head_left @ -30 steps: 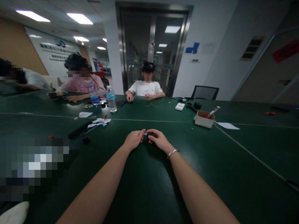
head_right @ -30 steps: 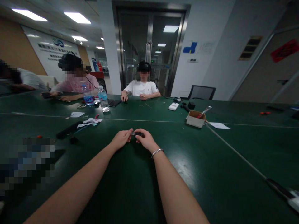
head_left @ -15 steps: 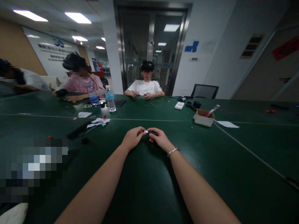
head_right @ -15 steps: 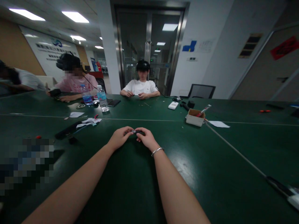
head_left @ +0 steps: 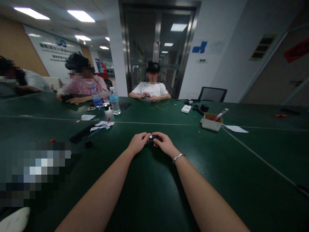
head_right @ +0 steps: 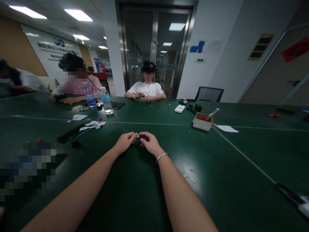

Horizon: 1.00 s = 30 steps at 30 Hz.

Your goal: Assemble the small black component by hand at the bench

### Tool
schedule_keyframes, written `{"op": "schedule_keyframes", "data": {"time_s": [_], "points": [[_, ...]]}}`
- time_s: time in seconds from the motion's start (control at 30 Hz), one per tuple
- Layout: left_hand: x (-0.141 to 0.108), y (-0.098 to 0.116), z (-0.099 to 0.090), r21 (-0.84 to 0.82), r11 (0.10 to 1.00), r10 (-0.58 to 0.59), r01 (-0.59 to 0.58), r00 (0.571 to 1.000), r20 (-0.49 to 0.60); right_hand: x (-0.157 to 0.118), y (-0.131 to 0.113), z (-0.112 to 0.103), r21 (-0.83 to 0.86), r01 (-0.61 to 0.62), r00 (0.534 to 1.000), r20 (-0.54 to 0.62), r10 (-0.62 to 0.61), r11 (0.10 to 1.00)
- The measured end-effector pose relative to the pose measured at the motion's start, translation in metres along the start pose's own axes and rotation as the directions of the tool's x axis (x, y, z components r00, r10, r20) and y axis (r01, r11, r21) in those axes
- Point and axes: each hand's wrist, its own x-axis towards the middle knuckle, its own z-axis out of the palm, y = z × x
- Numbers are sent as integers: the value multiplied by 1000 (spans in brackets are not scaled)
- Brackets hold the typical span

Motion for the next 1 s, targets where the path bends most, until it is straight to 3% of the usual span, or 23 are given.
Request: {"op": "schedule_keyframes", "data": {"time_s": [0.3, 0.47, 0.53, 0.63, 0.73, 0.83, 1.0], "points": [[-2, 4, -2, 27, 998, -58, 60, 996, -67, 0, -2, 8, -46, 45, 999, -17, -46, 998], [-3, 4, -4, 55, 996, -76, 77, 997, -24, 1, -3, 8, -6, -19, 1000, -13, 19, 1000], [-3, 6, -5, 67, 997, -21, 25, 998, -65, 2, -3, 5, 21, -35, 999, -23, 36, 999], [-4, 9, -6, 78, 987, 151, -141, 979, -137, 3, 0, 0, 98, -32, 999, -38, 36, 995], [-4, 10, -7, 88, 962, 268, -260, 958, -98, 3, 4, -4, 194, -41, 998, -32, 48, 980], [-3, 8, -7, 88, 958, 280, -272, 955, -101, 3, 5, -5, 214, -55, 998, -10, 59, 975], [-2, 4, -6, 26, 980, 197, -196, 974, -108, 1, -1, -3, 125, -48, 999, -5, 49, 991]]}}
